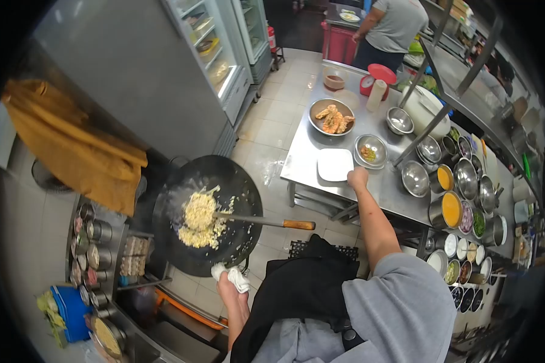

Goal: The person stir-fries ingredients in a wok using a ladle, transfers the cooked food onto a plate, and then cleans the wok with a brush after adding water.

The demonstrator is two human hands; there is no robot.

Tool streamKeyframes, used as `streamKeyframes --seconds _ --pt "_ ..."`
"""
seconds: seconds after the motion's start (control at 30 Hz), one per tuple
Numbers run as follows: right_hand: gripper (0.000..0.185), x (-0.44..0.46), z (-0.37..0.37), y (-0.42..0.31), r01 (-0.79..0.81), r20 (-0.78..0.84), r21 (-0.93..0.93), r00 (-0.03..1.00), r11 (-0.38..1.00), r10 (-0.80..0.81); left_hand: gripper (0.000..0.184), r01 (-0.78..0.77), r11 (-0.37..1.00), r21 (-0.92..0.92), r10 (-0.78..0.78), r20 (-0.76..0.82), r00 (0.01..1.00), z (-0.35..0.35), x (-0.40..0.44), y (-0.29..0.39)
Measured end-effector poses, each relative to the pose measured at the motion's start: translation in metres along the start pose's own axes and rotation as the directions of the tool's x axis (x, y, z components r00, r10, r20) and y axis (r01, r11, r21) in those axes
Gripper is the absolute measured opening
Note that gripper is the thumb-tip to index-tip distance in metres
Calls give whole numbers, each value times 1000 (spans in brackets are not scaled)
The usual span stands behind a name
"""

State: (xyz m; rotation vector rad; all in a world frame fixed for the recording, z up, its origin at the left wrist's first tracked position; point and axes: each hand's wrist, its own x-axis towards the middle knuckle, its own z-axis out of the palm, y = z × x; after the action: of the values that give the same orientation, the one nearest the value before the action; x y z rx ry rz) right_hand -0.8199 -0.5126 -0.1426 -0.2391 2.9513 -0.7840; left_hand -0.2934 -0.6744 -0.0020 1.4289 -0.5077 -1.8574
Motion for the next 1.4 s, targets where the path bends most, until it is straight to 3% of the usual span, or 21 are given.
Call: streamKeyframes --seconds 0.07,0.13,0.2,0.23,0.27,0.3,0.33,0.37,0.4,0.43,0.5,0.53,0.6,0.7,0.97,1.3,1.4 --pt "31 18 23 16 -73 49 -75 996 994 77 12 -10 1000 -29 11 37 999 -1 -7 1" --pt "54 10 9 0 26 -66 -121 997 992 -34 12 -33 999 -32 36 103 994 -6 -13 2" --pt "82 -31 -43 -59 -30 145 18 989 999 27 14 -72 997 -28 74 97 993 -6 -21 10" --pt "96 -55 -61 -83 -43 445 128 895 991 -19 16 -81 997 -5 81 65 995 -3 -27 16" --pt "105 -98 -79 -115 -201 710 230 703 952 -23 16 -86 996 4 85 89 992 -8 -25 18" --pt "111 -135 -83 -138 -355 932 194 357 915 -59 16 -84 996 19 81 118 990 -15 -23 18" --pt "110 -172 -77 -148 -409 981 191 53 892 -186 16 -92 995 23 88 142 986 -19 -22 20" --pt "103 -212 -78 -159 -628 942 115 -178 769 -286 16 -98 995 28 92 174 981 -23 -20 22" --pt "94 -246 -86 -176 -708 815 74 -363 702 -452 17 -117 993 -3 115 192 975 -28 -13 19" --pt "80 -275 -86 -184 -767 843 76 -291 637 -451 17 -109 994 -11 109 189 976 -32 -7 19" --pt "64 -304 -51 -173 -892 795 -110 -343 438 -501 17 -105 994 18 98 229 968 -43 -1 17" --pt "64 -319 -57 -181 -893 799 -114 -343 434 -494 18 -99 995 25 91 239 967 -50 8 13" --pt "48 -344 -80 -195 -810 982 58 -60 584 -181 19 -95 994 57 79 245 966 -59 20 2" --pt "43 -352 -90 -177 -844 991 65 -6 533 -131 17 -99 990 103 70 252 965 -69 26 -7" --pt "37 -357 -168 -135 -774 938 322 185 545 -292 11 -24 988 153 -20 282 959 -68 22 -36" --pt "32 -327 -223 -118 -825 936 297 153 481 -316 12 61 992 112 -89 262 961 -22 -13 -60" --pt "34 -302 -244 -87 -881 914 268 105 390 -392 12 47 994 98 -65 189 980 3 -29 -75"
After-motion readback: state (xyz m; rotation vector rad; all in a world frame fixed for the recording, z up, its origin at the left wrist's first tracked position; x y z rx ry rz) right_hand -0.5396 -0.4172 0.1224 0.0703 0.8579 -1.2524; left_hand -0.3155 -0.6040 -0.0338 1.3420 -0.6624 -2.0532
